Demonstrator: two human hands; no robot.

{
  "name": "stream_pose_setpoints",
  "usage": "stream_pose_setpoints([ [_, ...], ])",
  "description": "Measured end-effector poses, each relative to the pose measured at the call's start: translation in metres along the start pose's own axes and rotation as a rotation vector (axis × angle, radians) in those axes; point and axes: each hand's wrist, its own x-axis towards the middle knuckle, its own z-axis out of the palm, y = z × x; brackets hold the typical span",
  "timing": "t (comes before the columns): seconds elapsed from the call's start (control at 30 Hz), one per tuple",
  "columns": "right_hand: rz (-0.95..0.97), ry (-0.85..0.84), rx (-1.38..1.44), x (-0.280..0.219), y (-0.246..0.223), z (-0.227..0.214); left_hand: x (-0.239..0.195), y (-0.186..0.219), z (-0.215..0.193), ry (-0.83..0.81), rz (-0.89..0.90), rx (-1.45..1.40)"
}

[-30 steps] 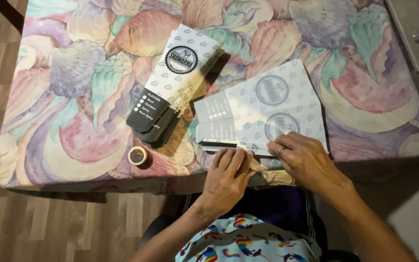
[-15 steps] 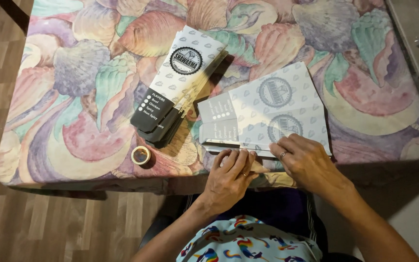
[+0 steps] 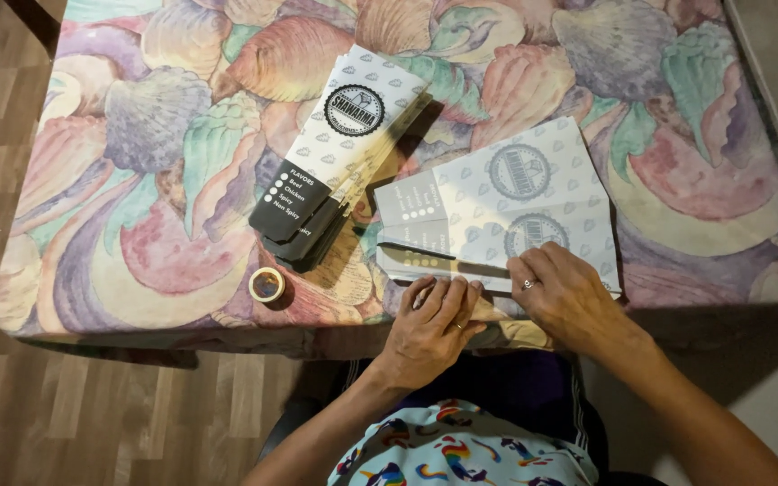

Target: The person assembles printed paper wrappers by folding them and securing the edges with adhesive tape. They handle multiple wrappers one at a time, applying tape to the folded seams and stacking the finished units on the table.

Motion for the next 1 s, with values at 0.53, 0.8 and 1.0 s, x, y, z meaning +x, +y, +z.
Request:
stream_pose_setpoints([
  [0.53, 0.059, -0.098, 0.155, -0.017, 0.001, -0.014, 0.002, 0.002, -0.003, -0.090, 0.001, 0.045],
  [0.8, 0.458, 0.151, 0.022, -0.024, 0.053, -0.052, 0.011, 0.000, -0.024, -0.392, 0.015, 0.090],
  [1.0, 1.051, -0.544, -0.080, -0.264, 0.122, 0.069, 0.010, -0.001, -0.022, -0.377, 0.020, 0.084],
])
